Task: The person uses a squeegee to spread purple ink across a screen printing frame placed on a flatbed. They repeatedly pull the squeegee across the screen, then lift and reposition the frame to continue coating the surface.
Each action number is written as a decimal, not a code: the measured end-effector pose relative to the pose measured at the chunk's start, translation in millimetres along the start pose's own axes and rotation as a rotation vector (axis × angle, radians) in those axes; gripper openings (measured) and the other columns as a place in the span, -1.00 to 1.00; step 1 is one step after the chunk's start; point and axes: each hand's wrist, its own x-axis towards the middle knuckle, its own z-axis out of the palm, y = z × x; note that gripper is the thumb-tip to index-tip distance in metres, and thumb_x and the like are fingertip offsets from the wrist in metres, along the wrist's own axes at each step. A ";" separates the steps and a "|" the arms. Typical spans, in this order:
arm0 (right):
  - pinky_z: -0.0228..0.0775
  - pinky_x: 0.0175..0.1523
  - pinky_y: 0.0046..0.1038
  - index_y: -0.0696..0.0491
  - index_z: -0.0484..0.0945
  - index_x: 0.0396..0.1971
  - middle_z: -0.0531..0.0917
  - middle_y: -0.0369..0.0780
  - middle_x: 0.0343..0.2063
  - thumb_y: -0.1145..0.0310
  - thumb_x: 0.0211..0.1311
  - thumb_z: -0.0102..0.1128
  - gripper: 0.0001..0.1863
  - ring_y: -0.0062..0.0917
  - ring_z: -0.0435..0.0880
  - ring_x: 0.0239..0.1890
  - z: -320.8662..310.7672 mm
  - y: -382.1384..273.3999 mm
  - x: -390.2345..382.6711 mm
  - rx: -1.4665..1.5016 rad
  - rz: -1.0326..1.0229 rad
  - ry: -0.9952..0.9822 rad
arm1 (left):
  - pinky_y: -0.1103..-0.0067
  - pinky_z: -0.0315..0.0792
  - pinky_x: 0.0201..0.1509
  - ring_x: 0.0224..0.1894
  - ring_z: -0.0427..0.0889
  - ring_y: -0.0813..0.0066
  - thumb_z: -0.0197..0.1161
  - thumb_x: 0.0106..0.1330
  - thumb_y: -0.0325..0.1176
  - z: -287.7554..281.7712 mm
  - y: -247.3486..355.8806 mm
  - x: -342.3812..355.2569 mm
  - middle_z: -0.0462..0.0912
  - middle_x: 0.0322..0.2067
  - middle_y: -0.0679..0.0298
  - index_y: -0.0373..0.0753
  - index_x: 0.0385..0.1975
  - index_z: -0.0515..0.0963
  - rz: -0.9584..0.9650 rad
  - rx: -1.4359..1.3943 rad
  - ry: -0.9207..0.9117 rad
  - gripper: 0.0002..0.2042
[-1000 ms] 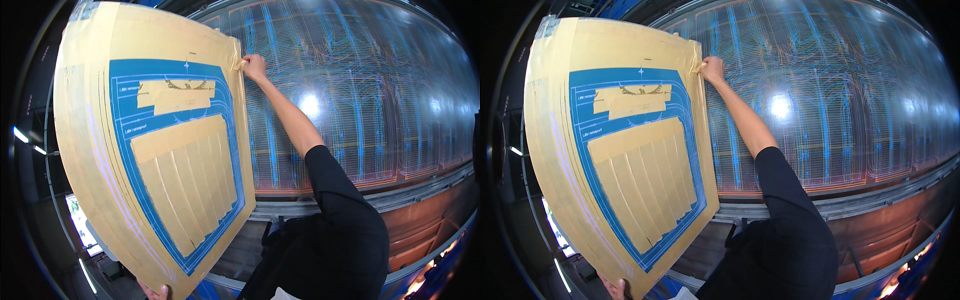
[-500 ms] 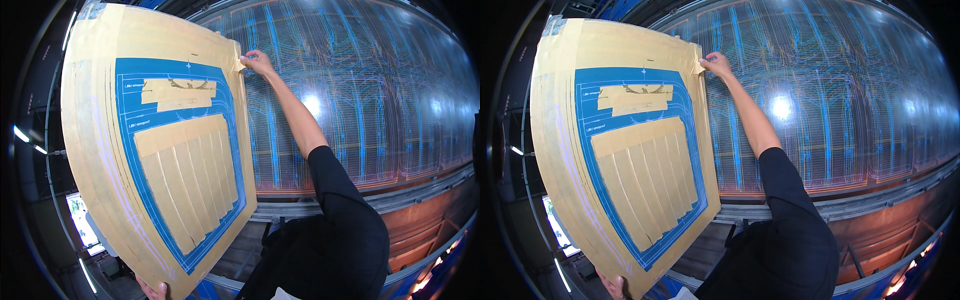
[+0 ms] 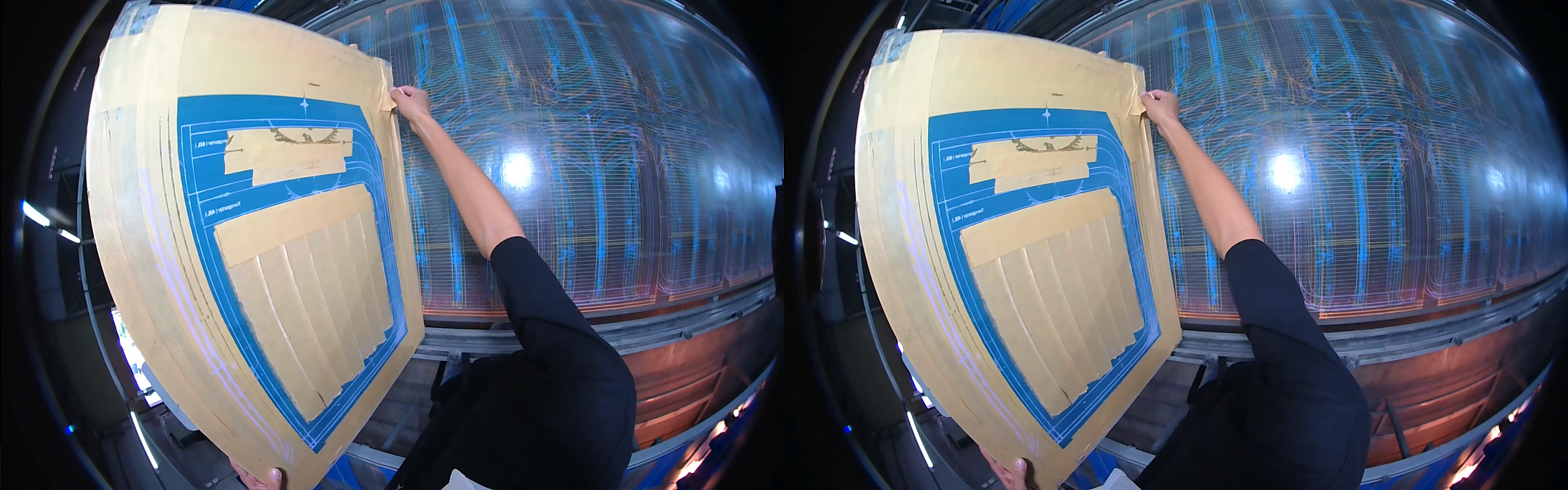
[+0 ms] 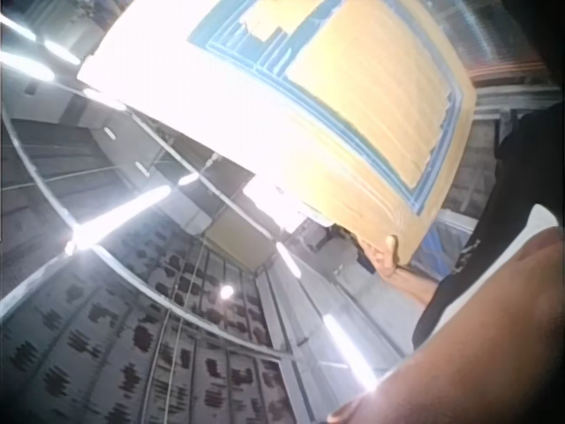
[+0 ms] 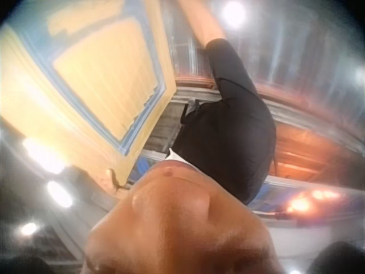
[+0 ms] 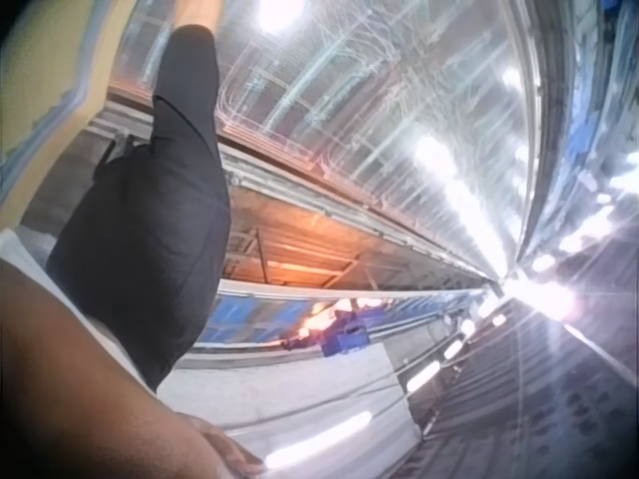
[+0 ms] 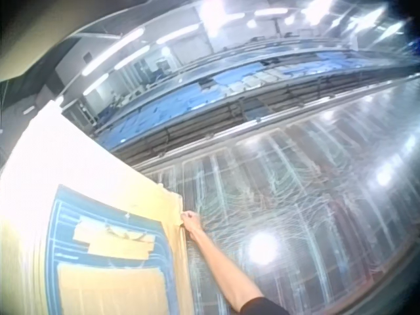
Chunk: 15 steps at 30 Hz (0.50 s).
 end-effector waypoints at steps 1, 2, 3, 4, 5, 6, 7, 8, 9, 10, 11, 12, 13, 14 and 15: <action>0.47 -0.24 -0.41 0.13 0.77 -0.30 0.75 -0.29 -0.42 0.06 0.26 0.45 -0.62 -0.64 0.65 -0.35 5.8 3.0 -0.9 0.012 0.020 0.062 | 0.26 -0.18 0.67 0.62 -0.06 0.11 0.48 0.32 -0.30 0.4 -0.8 -0.1 -0.07 0.60 -0.08 -0.37 0.59 -0.04 -0.006 -0.004 0.006 -0.04; 0.55 -0.14 -0.32 0.19 0.77 -0.33 0.79 -0.19 -0.40 0.11 0.25 0.43 -0.63 -0.49 0.74 -0.29 12.1 -0.4 -7.9 -0.131 -0.023 0.164 | 0.26 -0.18 0.67 0.62 -0.06 0.11 0.48 0.32 -0.30 2.3 -2.9 0.0 -0.07 0.60 -0.08 -0.37 0.59 -0.04 -0.016 -0.006 0.010 -0.04; 0.55 -0.06 -0.27 0.19 0.77 -0.31 0.80 -0.12 -0.35 0.16 0.24 0.41 -0.66 -0.37 0.76 -0.23 18.9 -6.0 -12.6 -0.193 0.007 0.177 | 0.26 -0.18 0.67 0.62 -0.06 0.11 0.48 0.31 -0.30 2.6 -4.4 -2.2 -0.07 0.60 -0.08 -0.38 0.59 -0.04 -0.028 -0.010 0.017 -0.04; 0.55 0.02 -0.21 0.18 0.78 -0.30 0.81 -0.06 -0.30 0.20 0.23 0.40 -0.70 -0.26 0.78 -0.17 22.6 -14.0 -14.3 -0.251 0.031 0.196 | 0.26 -0.18 0.67 0.62 -0.06 0.11 0.48 0.31 -0.30 2.4 -5.2 -2.5 -0.06 0.60 -0.08 -0.38 0.59 -0.03 -0.034 -0.013 0.022 -0.04; 0.55 0.09 -0.16 0.18 0.78 -0.28 0.81 0.00 -0.25 0.25 0.23 0.38 -0.73 -0.15 0.80 -0.10 25.9 -19.3 -16.8 -0.313 0.060 0.216 | 0.26 -0.17 0.67 0.62 -0.05 0.11 0.48 0.31 -0.30 2.9 -5.6 -1.8 -0.06 0.60 -0.08 -0.38 0.58 -0.03 -0.041 -0.015 0.027 -0.04; 0.55 0.11 -0.16 0.19 0.77 -0.27 0.80 0.02 -0.22 0.27 0.21 0.38 -0.73 -0.12 0.79 -0.07 30.9 -24.7 -19.5 -0.305 0.093 0.257 | 0.26 -0.17 0.67 0.62 -0.05 0.11 0.49 0.31 -0.30 3.8 -5.7 -2.1 -0.06 0.60 -0.08 -0.38 0.58 -0.03 -0.048 -0.018 0.031 -0.04; 0.55 0.13 -0.15 0.21 0.76 -0.25 0.80 0.05 -0.18 0.29 0.20 0.38 -0.73 -0.10 0.78 -0.04 35.3 -26.9 -18.5 -0.296 0.124 0.301 | 0.26 -0.17 0.67 0.62 -0.05 0.10 0.49 0.31 -0.30 5.0 -5.8 -1.8 -0.05 0.60 -0.08 -0.38 0.58 -0.02 -0.054 -0.016 0.038 -0.04; 0.55 0.15 -0.14 0.22 0.75 -0.23 0.79 0.08 -0.15 0.31 0.19 0.39 -0.72 -0.08 0.77 0.00 39.4 -29.5 -20.3 -0.286 0.156 0.345 | 0.26 -0.17 0.67 0.62 -0.05 0.10 0.49 0.31 -0.30 8.0 -5.2 0.6 -0.05 0.60 -0.08 -0.38 0.58 -0.02 -0.057 -0.015 0.044 -0.04; 0.55 0.17 -0.14 0.24 0.74 -0.21 0.77 0.10 -0.13 0.31 0.18 0.40 -0.70 -0.07 0.76 0.02 43.8 -25.4 -17.7 -0.288 0.206 0.374 | 0.26 -0.17 0.67 0.62 -0.04 0.10 0.49 0.31 -0.30 9.2 -5.1 0.3 -0.05 0.60 -0.08 -0.38 0.58 -0.02 -0.063 -0.017 0.047 -0.04; 0.55 0.18 -0.14 0.25 0.73 -0.19 0.76 0.12 -0.11 0.32 0.16 0.42 -0.68 -0.06 0.75 0.04 43.3 -15.3 -2.7 -0.280 0.252 0.414 | 0.26 -0.17 0.67 0.62 -0.04 0.10 0.49 0.30 -0.30 8.8 -3.1 2.1 -0.04 0.60 -0.08 -0.39 0.58 -0.01 -0.053 -0.016 0.050 -0.04; 0.54 0.20 -0.14 0.27 0.72 -0.16 0.75 0.14 -0.09 0.32 0.15 0.43 -0.66 -0.05 0.73 0.06 44.2 -4.1 1.7 -0.280 0.310 0.446 | 0.26 -0.17 0.67 0.62 -0.04 0.10 0.49 0.30 -0.30 9.6 -2.3 3.7 -0.04 0.60 -0.08 -0.39 0.58 -0.01 -0.061 -0.014 0.052 -0.04; 0.54 0.20 -0.14 0.27 0.69 -0.11 0.74 0.15 -0.08 0.30 0.19 0.40 -0.63 -0.03 0.73 0.07 39.2 13.0 -1.7 -0.295 0.340 0.450 | 0.26 -0.17 0.67 0.61 -0.04 0.10 0.49 0.30 -0.30 12.6 -1.0 5.5 -0.04 0.60 -0.09 -0.39 0.58 -0.01 -0.065 -0.013 0.060 -0.04; 0.53 0.21 -0.14 0.27 0.66 -0.05 0.73 0.17 -0.07 0.28 0.23 0.38 -0.60 -0.02 0.72 0.08 35.7 29.7 -17.2 -0.314 0.375 0.444 | 0.26 -0.17 0.67 0.61 -0.03 0.10 0.49 0.30 -0.29 14.2 -0.1 5.6 -0.04 0.60 -0.09 -0.39 0.58 0.00 -0.080 -0.013 0.069 -0.04; 0.53 0.21 -0.14 0.28 0.63 0.01 0.72 0.18 -0.06 0.26 0.26 0.35 -0.56 0.00 0.71 0.09 25.2 44.3 -19.1 -0.328 0.395 0.446 | 0.26 -0.17 0.67 0.61 -0.03 0.10 0.50 0.30 -0.29 14.0 -0.4 4.8 -0.03 0.59 -0.09 -0.39 0.58 0.00 -0.082 -0.018 0.079 -0.04; 0.51 0.23 -0.14 0.26 0.56 0.08 0.72 0.17 -0.03 0.23 0.32 0.30 -0.53 0.01 0.70 0.11 13.2 52.7 -12.0 -0.261 0.365 0.429 | 0.26 -0.16 0.67 0.61 -0.03 0.10 0.50 0.30 -0.29 13.7 -0.1 8.1 -0.03 0.59 -0.09 -0.39 0.58 0.00 -0.080 -0.021 0.078 -0.05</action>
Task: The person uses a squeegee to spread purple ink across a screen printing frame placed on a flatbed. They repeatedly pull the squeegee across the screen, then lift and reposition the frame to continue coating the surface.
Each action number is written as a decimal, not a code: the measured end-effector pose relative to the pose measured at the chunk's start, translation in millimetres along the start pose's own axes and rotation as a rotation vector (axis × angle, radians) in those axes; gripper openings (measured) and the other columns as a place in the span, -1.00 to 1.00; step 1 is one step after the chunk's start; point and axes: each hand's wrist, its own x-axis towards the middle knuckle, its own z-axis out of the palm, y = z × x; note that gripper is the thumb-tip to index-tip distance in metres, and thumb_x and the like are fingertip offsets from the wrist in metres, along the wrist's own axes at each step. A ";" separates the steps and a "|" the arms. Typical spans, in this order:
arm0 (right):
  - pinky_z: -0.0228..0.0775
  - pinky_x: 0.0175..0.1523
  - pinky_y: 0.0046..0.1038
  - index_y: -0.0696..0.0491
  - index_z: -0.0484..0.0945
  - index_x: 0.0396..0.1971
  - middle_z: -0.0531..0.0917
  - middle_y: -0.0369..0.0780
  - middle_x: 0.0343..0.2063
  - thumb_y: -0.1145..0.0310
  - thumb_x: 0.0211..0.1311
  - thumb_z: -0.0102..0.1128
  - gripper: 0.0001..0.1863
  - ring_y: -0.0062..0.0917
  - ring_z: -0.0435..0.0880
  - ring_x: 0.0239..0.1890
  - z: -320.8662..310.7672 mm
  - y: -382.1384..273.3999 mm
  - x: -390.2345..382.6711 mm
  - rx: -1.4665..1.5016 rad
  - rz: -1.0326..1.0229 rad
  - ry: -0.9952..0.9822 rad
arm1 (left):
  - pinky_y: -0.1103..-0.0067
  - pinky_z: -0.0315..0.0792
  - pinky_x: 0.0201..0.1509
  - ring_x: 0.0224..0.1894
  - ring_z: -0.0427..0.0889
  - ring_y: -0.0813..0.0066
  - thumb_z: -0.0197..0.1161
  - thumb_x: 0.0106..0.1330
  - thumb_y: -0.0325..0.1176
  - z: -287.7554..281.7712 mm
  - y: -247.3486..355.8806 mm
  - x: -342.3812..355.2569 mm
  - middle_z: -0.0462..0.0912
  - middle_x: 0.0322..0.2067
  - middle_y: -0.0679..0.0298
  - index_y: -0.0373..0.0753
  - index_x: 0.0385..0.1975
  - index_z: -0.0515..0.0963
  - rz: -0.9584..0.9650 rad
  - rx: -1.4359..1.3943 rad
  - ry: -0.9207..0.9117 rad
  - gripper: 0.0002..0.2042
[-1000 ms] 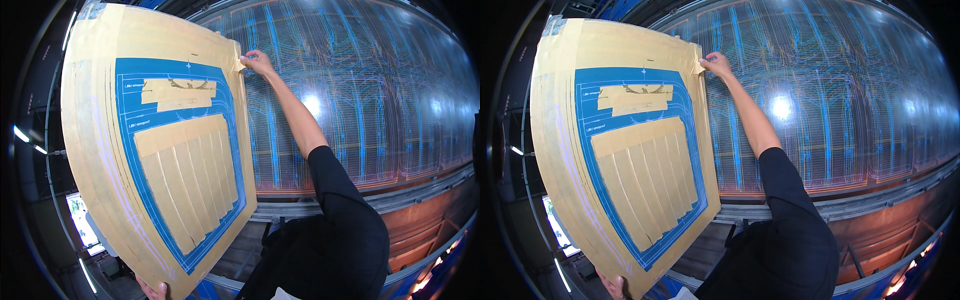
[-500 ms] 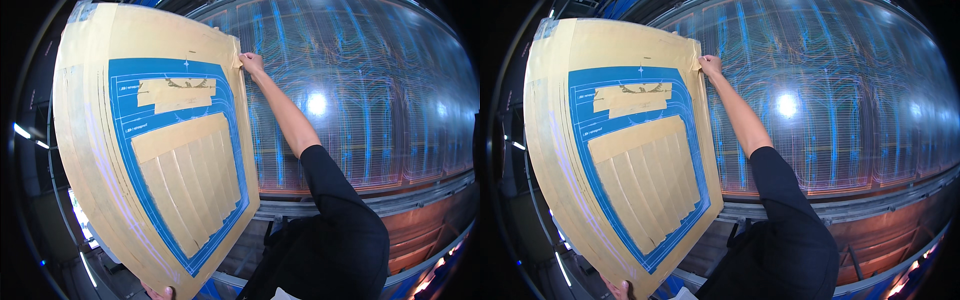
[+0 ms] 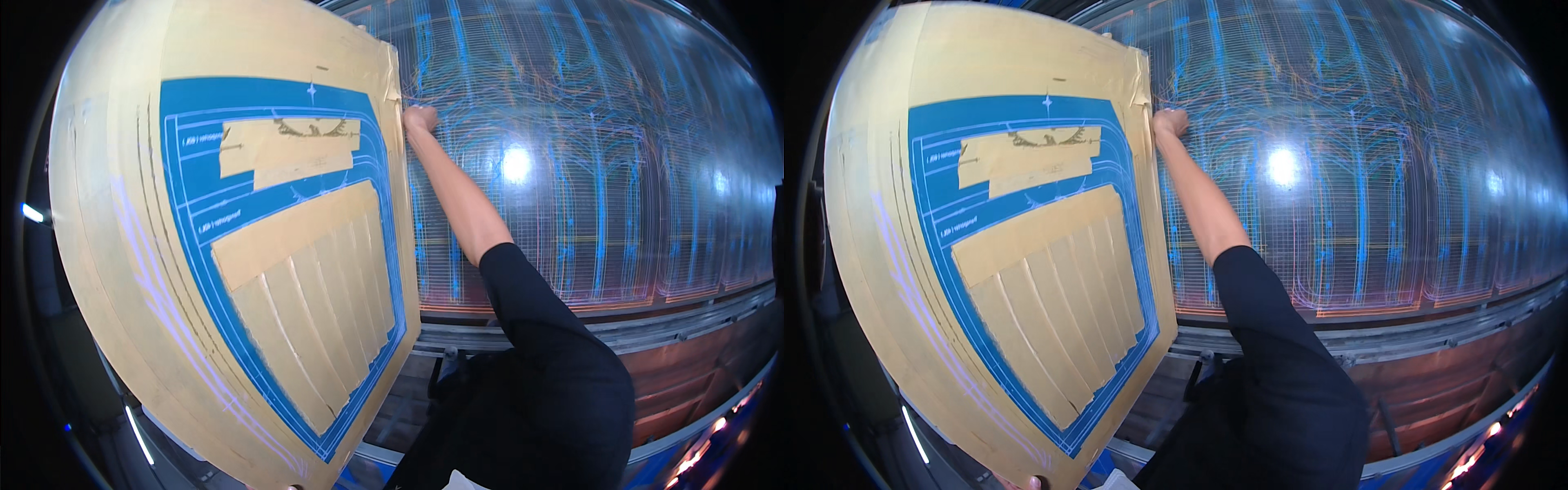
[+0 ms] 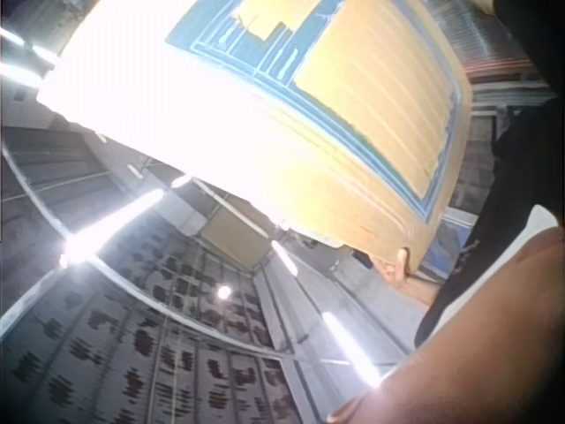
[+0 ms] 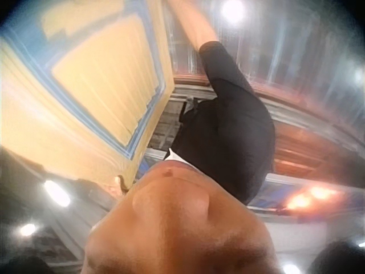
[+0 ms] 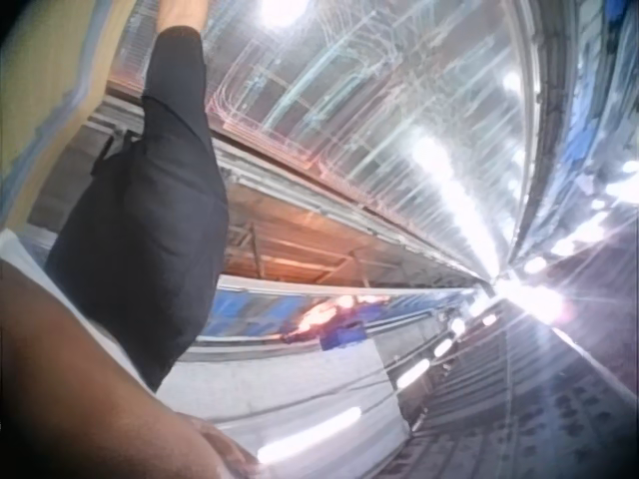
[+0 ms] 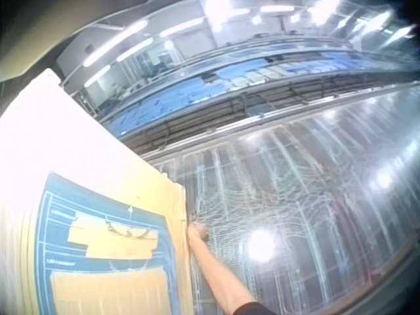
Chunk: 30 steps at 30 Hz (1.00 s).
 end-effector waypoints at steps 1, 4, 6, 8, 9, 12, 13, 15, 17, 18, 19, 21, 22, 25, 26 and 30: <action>0.50 0.24 -0.13 0.24 0.49 0.12 0.71 0.17 -0.02 0.20 0.36 0.24 -0.51 0.03 0.69 0.11 -7.1 7.7 2.0 -0.006 -0.020 0.004 | 0.26 -0.16 0.67 0.61 -0.03 0.09 0.50 0.30 -0.29 -1.6 -0.5 -0.2 -0.03 0.59 -0.09 -0.39 0.57 0.00 -0.004 0.001 0.003 -0.05; 0.46 0.26 -0.10 0.17 0.29 0.27 0.70 0.16 0.02 0.10 0.51 0.06 -0.46 0.08 0.67 0.12 -55.8 -8.6 -39.6 0.019 -0.262 0.034 | 0.26 -0.16 0.67 0.61 -0.02 0.09 0.50 0.29 -0.29 1.1 -5.4 -9.5 -0.02 0.59 -0.09 -0.40 0.57 0.01 -0.026 -0.008 0.028 -0.05; 0.45 0.26 -0.08 0.15 0.21 0.32 0.69 0.17 0.03 0.06 0.58 -0.03 -0.44 0.10 0.66 0.12 -75.2 -27.2 -68.3 0.197 -0.544 -0.028 | 0.26 -0.16 0.67 0.61 -0.01 0.09 0.51 0.29 -0.29 2.3 -4.5 -9.8 -0.01 0.59 -0.09 -0.40 0.57 0.02 -0.012 -0.015 0.036 -0.05; 0.44 0.23 -0.05 0.14 0.18 0.33 0.68 0.19 0.02 0.03 0.61 -0.09 -0.44 0.12 0.66 0.12 -72.4 -32.1 -92.1 0.385 -0.836 -0.145 | 0.26 -0.16 0.67 0.61 -0.01 0.09 0.51 0.29 -0.29 2.5 -6.5 -10.2 -0.01 0.59 -0.10 -0.40 0.57 0.03 -0.010 -0.025 0.036 -0.05; 0.44 0.23 -0.05 0.14 0.17 0.34 0.66 0.21 0.04 0.02 0.63 -0.14 -0.44 0.13 0.65 0.12 -69.8 -30.6 -104.9 0.325 -0.886 -0.179 | 0.26 -0.16 0.67 0.61 -0.01 0.09 0.51 0.29 -0.29 2.9 -7.1 -10.3 0.00 0.59 -0.10 -0.40 0.57 0.03 -0.012 -0.032 0.039 -0.05; 0.41 0.25 -0.05 0.14 0.14 0.38 0.61 0.23 0.11 0.00 0.67 -0.27 -0.43 0.15 0.62 0.16 -65.7 -17.3 -124.9 0.131 -0.838 -0.312 | 0.26 -0.15 0.67 0.60 0.00 0.08 0.51 0.28 -0.29 -1.2 -5.7 -10.0 0.01 0.58 -0.10 -0.41 0.56 0.04 -0.001 -0.031 0.040 -0.05; 0.39 0.28 -0.07 0.14 0.12 0.39 0.59 0.22 0.16 -0.02 0.67 -0.31 -0.42 0.14 0.60 0.20 -68.6 -8.7 -119.3 0.054 -0.701 -0.376 | 0.25 -0.15 0.67 0.60 0.00 0.08 0.51 0.28 -0.29 -0.2 -5.5 -10.3 0.01 0.58 -0.10 -0.41 0.56 0.04 0.007 -0.034 0.049 -0.05; 0.34 0.32 -0.07 0.14 0.11 0.40 0.54 0.21 0.22 -0.04 0.68 -0.37 -0.40 0.13 0.56 0.25 -74.3 21.2 -92.8 -0.059 -0.565 -0.448 | 0.25 -0.15 0.67 0.60 0.01 0.08 0.52 0.28 -0.29 1.3 -3.8 -11.9 0.02 0.58 -0.10 -0.41 0.56 0.05 0.019 -0.038 0.047 -0.05; 0.30 0.34 -0.05 0.14 0.11 0.40 0.51 0.18 0.26 -0.07 0.69 -0.42 -0.38 0.13 0.52 0.27 -75.3 49.9 -71.9 -0.125 -0.553 -0.470 | 0.25 -0.15 0.67 0.60 0.01 0.08 0.52 0.27 -0.29 2.8 -1.0 -14.8 0.02 0.58 -0.10 -0.41 0.56 0.06 0.025 -0.036 0.058 -0.05; 0.28 0.35 -0.05 0.14 0.11 0.40 0.50 0.18 0.27 -0.08 0.68 -0.42 -0.38 0.12 0.50 0.29 -77.3 49.8 -68.5 -0.015 -0.569 -0.434 | 0.25 -0.15 0.67 0.60 0.02 0.08 0.52 0.27 -0.29 4.9 -0.2 -16.2 0.02 0.58 -0.10 -0.42 0.56 0.06 0.026 -0.035 0.064 -0.05; 0.27 0.36 -0.05 0.14 0.11 0.40 0.48 0.18 0.28 -0.09 0.68 -0.42 -0.37 0.11 0.48 0.30 -87.0 33.9 -83.2 0.088 -0.576 -0.409 | 0.25 -0.15 0.67 0.60 0.02 0.07 0.52 0.27 -0.28 5.1 1.2 -20.9 0.03 0.58 -0.10 -0.42 0.56 0.06 0.010 -0.029 0.076 -0.06; 0.25 0.37 -0.05 0.13 0.10 0.41 0.46 0.19 0.30 -0.10 0.68 -0.41 -0.36 0.11 0.46 0.33 -96.9 23.6 -108.3 0.184 -0.631 -0.417 | 0.25 -0.14 0.67 0.60 0.02 0.07 0.52 0.27 -0.28 2.6 2.2 -27.4 0.03 0.58 -0.11 -0.42 0.56 0.07 -0.002 -0.025 0.084 -0.06; 0.25 0.38 -0.05 0.13 0.09 0.41 0.45 0.19 0.31 -0.10 0.68 -0.41 -0.36 0.11 0.45 0.34 -93.1 15.6 -113.6 0.186 -0.697 -0.452 | 0.25 -0.14 0.67 0.60 0.03 0.07 0.53 0.27 -0.28 2.0 2.9 -28.3 0.04 0.58 -0.11 -0.42 0.55 0.07 0.007 -0.029 0.088 -0.06; 0.28 0.38 -0.06 0.14 0.17 0.38 0.46 0.18 0.31 -0.14 0.67 -0.36 -0.34 0.09 0.48 0.33 -79.3 0.7 -107.3 -0.101 -0.578 -0.500 | 0.25 -0.14 0.67 0.59 0.03 0.07 0.53 0.26 -0.28 -2.1 3.0 -27.3 0.05 0.57 -0.11 -0.43 0.55 0.08 0.047 -0.041 0.087 -0.06; 0.30 0.37 -0.08 0.13 0.21 0.36 0.46 0.16 0.32 -0.14 0.66 -0.32 -0.35 0.07 0.49 0.33 -82.7 6.4 -101.6 -0.107 -0.520 -0.449 | 0.25 -0.14 0.67 0.59 0.04 0.07 0.53 0.26 -0.28 -5.4 2.4 -29.6 0.05 0.57 -0.11 -0.43 0.55 0.08 0.067 -0.048 0.090 -0.06; 0.49 0.25 -0.18 0.10 0.38 0.28 0.56 0.07 0.20 -0.06 0.61 -0.04 -0.44 -0.14 0.60 0.24 -155.6 20.1 -130.7 0.105 -0.572 -0.357 | 0.25 -0.14 0.66 0.59 0.05 0.06 0.54 0.26 -0.28 -10.1 -9.0 -39.5 0.06 0.57 -0.11 -0.43 0.55 0.10 0.147 -0.081 0.110 -0.06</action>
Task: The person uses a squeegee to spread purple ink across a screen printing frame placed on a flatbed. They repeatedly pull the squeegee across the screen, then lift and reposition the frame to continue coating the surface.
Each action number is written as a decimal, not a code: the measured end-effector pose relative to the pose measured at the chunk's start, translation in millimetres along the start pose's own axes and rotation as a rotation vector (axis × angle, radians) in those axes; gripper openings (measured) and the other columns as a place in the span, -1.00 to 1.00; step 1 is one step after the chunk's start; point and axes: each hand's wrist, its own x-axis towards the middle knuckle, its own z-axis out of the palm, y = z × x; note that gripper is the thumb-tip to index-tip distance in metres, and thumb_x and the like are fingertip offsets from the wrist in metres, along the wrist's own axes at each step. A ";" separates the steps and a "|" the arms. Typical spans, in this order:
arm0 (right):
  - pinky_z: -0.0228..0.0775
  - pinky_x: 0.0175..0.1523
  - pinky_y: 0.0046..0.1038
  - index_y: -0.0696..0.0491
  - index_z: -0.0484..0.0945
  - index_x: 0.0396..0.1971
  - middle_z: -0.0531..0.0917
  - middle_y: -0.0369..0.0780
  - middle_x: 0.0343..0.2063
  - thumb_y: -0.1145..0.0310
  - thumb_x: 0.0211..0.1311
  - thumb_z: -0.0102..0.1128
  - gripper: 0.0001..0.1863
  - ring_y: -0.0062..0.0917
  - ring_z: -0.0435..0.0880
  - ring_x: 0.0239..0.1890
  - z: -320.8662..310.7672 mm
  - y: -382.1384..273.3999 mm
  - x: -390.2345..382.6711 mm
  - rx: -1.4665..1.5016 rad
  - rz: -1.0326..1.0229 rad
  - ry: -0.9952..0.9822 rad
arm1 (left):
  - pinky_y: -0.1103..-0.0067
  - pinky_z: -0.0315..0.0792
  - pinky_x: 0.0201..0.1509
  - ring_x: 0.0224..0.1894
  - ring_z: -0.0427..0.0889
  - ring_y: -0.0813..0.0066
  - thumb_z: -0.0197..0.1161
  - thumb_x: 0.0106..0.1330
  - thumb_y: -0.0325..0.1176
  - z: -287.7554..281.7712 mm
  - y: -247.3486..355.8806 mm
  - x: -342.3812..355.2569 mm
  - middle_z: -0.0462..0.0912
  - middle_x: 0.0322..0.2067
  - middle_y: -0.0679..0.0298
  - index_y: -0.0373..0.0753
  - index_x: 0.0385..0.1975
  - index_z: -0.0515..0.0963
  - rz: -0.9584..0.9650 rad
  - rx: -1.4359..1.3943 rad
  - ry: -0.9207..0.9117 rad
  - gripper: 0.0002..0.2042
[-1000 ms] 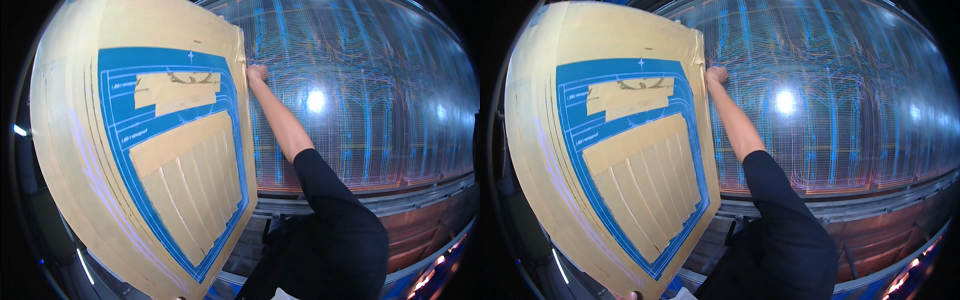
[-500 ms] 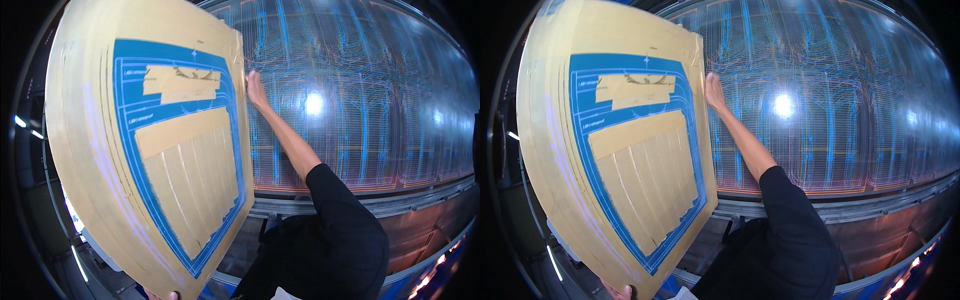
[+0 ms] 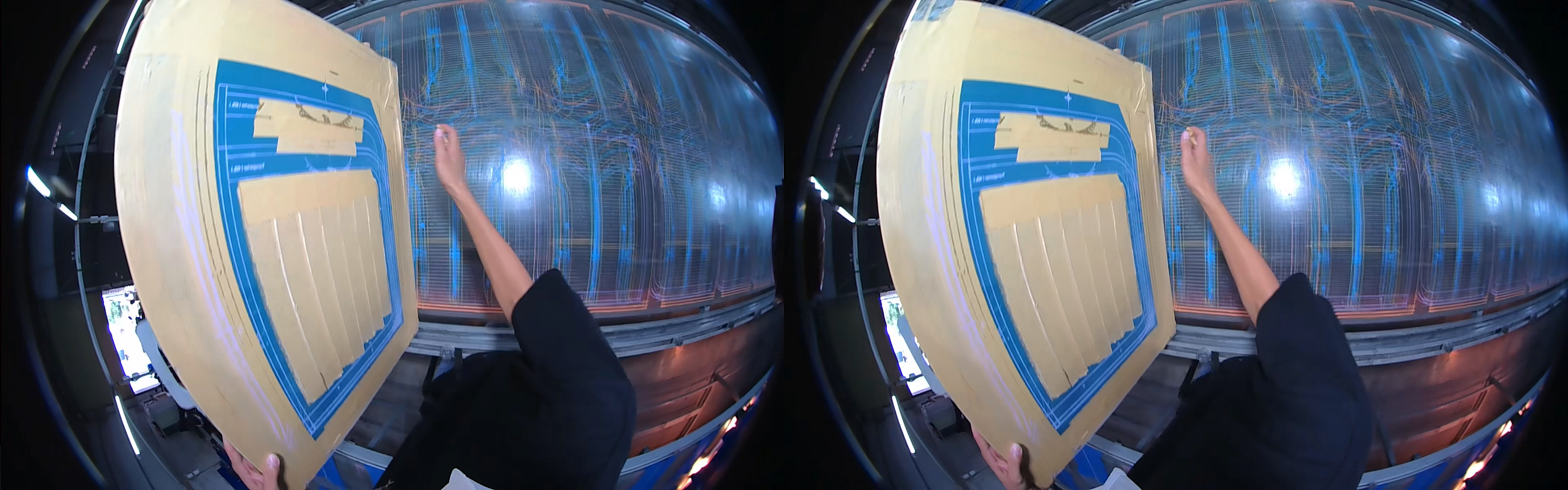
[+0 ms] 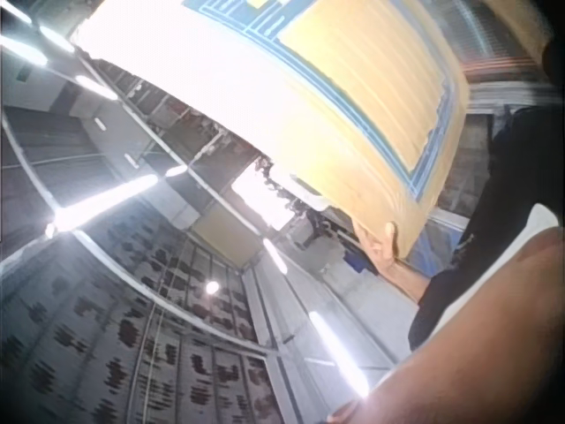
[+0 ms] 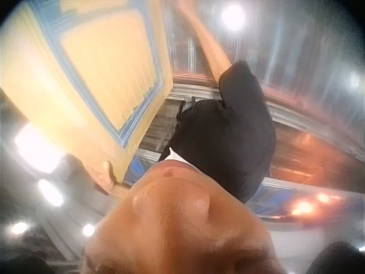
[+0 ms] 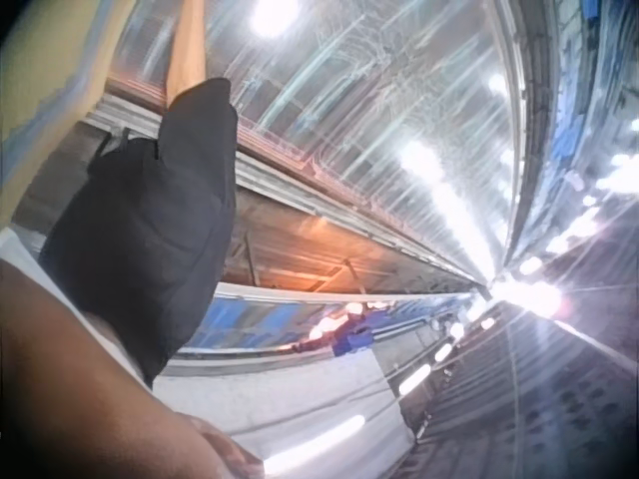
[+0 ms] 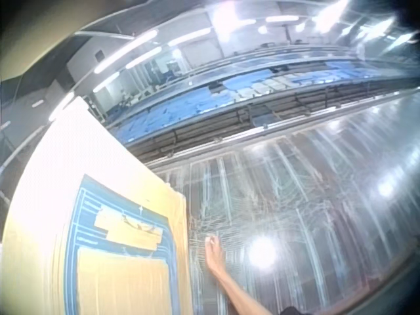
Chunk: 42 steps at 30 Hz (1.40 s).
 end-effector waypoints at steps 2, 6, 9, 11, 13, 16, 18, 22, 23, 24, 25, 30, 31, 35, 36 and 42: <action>0.56 0.07 -0.32 0.08 0.43 0.26 0.64 -0.04 -0.01 0.10 0.56 0.13 -0.54 -0.36 0.66 0.04 -33.7 2.7 -43.2 0.025 -0.203 0.059 | 0.33 -0.05 0.61 0.55 0.14 0.14 0.42 0.26 -0.21 4.5 -2.2 6.4 0.16 0.52 -0.05 -0.43 0.57 0.01 0.085 -0.160 -0.133 -0.04; 0.49 -0.17 -0.41 0.10 0.62 0.05 0.66 -0.22 -0.21 0.33 0.43 0.25 -0.72 -0.52 0.61 -0.22 -119.9 -11.1 -156.7 -0.189 -0.102 -0.111 | 0.37 -0.01 0.59 0.53 0.20 0.19 0.33 0.28 -0.20 -6.2 10.2 17.3 0.21 0.49 -0.03 -0.43 0.57 -0.03 0.235 -0.083 -0.232 -0.06; 0.43 -0.21 -0.41 0.11 0.67 0.06 0.66 -0.24 -0.36 0.41 0.40 0.24 -0.72 -0.54 0.57 -0.35 -187.4 -51.5 -239.2 -0.311 -0.025 -0.266 | 0.36 0.02 0.58 0.52 0.21 0.21 0.15 0.29 -0.44 -12.0 26.3 18.9 0.21 0.48 -0.08 -0.46 0.58 -0.07 0.371 -0.126 -0.375 -0.16; 0.41 -0.19 -0.48 0.08 0.61 0.21 0.68 -0.29 -0.32 0.47 0.40 0.22 -0.61 -0.63 0.54 -0.36 -231.4 -70.9 -291.3 -0.433 -0.072 -0.325 | 0.36 0.07 0.56 0.50 0.25 0.21 0.11 0.31 -0.49 -15.6 38.8 21.3 0.23 0.46 -0.10 -0.47 0.57 -0.06 0.503 -0.137 -0.452 -0.19; 0.39 -0.19 -0.58 0.02 0.44 0.42 0.71 -0.35 -0.24 0.52 0.40 0.22 -0.42 -0.71 0.52 -0.34 -281.8 -80.6 -340.5 -0.350 -0.076 -0.380 | 0.36 0.12 0.55 0.47 0.29 0.21 0.09 0.31 -0.53 -17.5 48.6 18.1 0.27 0.44 -0.11 -0.49 0.56 -0.05 0.596 -0.206 -0.525 -0.21; 0.39 -0.19 -0.65 0.01 0.28 0.51 0.63 -0.38 -0.28 0.50 0.39 0.23 -0.30 -0.68 0.53 -0.34 -359.7 -104.3 -444.5 0.016 0.197 -0.229 | 0.38 0.19 0.51 0.44 0.36 0.22 0.07 0.28 -0.58 -9.2 48.5 5.1 0.33 0.39 -0.12 -0.50 0.55 -0.02 0.683 -0.367 -0.674 -0.22; 0.24 -0.32 -0.69 -0.01 0.36 0.41 0.59 -0.41 -0.30 0.50 0.41 0.22 -0.41 -0.80 0.46 -0.35 -412.6 -65.1 -501.7 0.255 0.299 0.021 | 0.41 0.23 0.49 0.41 0.40 0.23 0.07 0.26 -0.62 -8.5 45.5 -18.1 0.38 0.36 -0.10 -0.50 0.53 0.01 0.742 -0.427 -0.717 -0.23; 0.21 -0.44 -0.60 -0.06 0.54 -0.06 0.57 -0.39 -0.47 0.48 0.39 0.23 -0.81 -0.69 0.34 -0.58 -496.2 96.8 -606.1 1.032 0.090 0.776 | 0.44 0.29 0.45 0.33 0.48 0.25 0.14 0.24 -0.60 14.6 41.1 -17.2 0.48 0.27 -0.05 -0.53 0.48 0.11 0.934 -0.457 -0.608 -0.26; 0.20 -0.46 -0.59 -0.06 0.56 -0.14 0.59 -0.38 -0.47 0.49 0.38 0.23 -0.86 -0.69 0.35 -0.60 -505.1 152.6 -632.7 1.149 0.087 0.800 | 0.45 0.32 0.42 0.29 0.51 0.26 0.16 0.23 -0.59 18.1 40.9 -18.8 0.50 0.25 -0.04 -0.54 0.46 0.14 0.932 -0.493 -0.610 -0.27; 0.19 -0.48 -0.57 -0.05 0.58 -0.22 0.61 -0.37 -0.47 0.49 0.36 0.23 -0.91 -0.68 0.35 -0.62 -512.3 194.2 -645.9 1.255 0.097 0.812 | 0.46 0.34 0.40 0.26 0.54 0.27 0.18 0.22 -0.58 19.0 36.4 -19.7 0.53 0.23 -0.03 -0.55 0.44 0.16 0.913 -0.530 -0.602 -0.28; 0.15 -0.52 -0.55 -0.08 0.58 -0.34 0.62 -0.37 -0.48 0.54 0.32 0.20 -0.87 -0.68 0.36 -0.64 -490.8 213.3 -643.1 1.260 0.168 0.833 | 0.46 0.37 0.36 0.22 0.55 0.28 0.20 0.22 -0.56 23.5 36.7 -25.0 0.55 0.19 -0.03 -0.55 0.43 0.19 0.930 -0.508 -0.604 -0.29; 0.05 -0.57 -0.54 -0.06 0.46 -0.43 0.38 -0.40 -0.62 0.45 0.49 -0.08 -0.77 -0.66 0.23 -0.69 -394.9 238.0 -527.2 1.325 0.346 0.701 | 0.38 0.52 0.10 -0.03 0.60 0.23 0.32 0.15 -0.35 61.0 57.5 -50.9 0.59 -0.09 -0.02 -0.51 0.27 0.36 1.051 -0.410 -0.562 -0.34; 0.04 -0.57 -0.55 -0.06 0.45 -0.46 0.38 -0.41 -0.64 0.39 0.51 -0.09 -0.74 -0.67 0.22 -0.69 -376.7 223.0 -524.2 1.316 0.393 0.703 | 0.32 0.54 0.05 -0.06 0.60 0.15 0.34 0.12 -0.32 71.8 51.2 -44.4 0.56 -0.11 -0.06 -0.51 0.21 0.40 1.119 -0.431 -0.473 -0.37; 0.01 -0.60 -0.57 -0.12 0.55 -0.27 0.64 -0.30 -0.45 0.17 0.57 0.04 -0.81 -0.68 0.42 -0.63 -403.2 219.3 -527.4 1.260 0.667 0.582 | 0.38 0.48 0.16 0.02 0.58 0.17 0.33 0.12 -0.31 76.3 65.6 -79.0 0.55 -0.05 -0.04 -0.47 0.22 0.41 1.019 -0.269 -0.493 -0.37; 0.01 -0.61 -0.58 -0.16 0.53 -0.18 0.66 -0.23 -0.34 0.14 0.58 0.05 -0.85 -0.65 0.50 -0.58 -415.9 221.5 -528.5 1.151 0.782 0.547 | 0.38 0.48 0.16 0.02 0.57 0.13 0.33 0.12 -0.30 80.1 70.8 -84.4 0.55 -0.09 -0.05 -0.46 0.19 0.42 1.044 -0.205 -0.483 -0.38; 0.01 -0.64 -0.61 -0.35 0.46 0.16 0.60 0.09 0.11 0.07 0.49 0.26 -0.67 -0.43 0.75 -0.42 -439.6 240.0 -531.2 0.677 0.962 0.738 | 0.31 0.46 0.21 0.05 0.56 0.05 0.33 0.09 -0.30 119.6 88.6 -112.7 0.54 -0.08 -0.08 -0.44 0.20 0.40 1.145 -0.305 -0.564 -0.36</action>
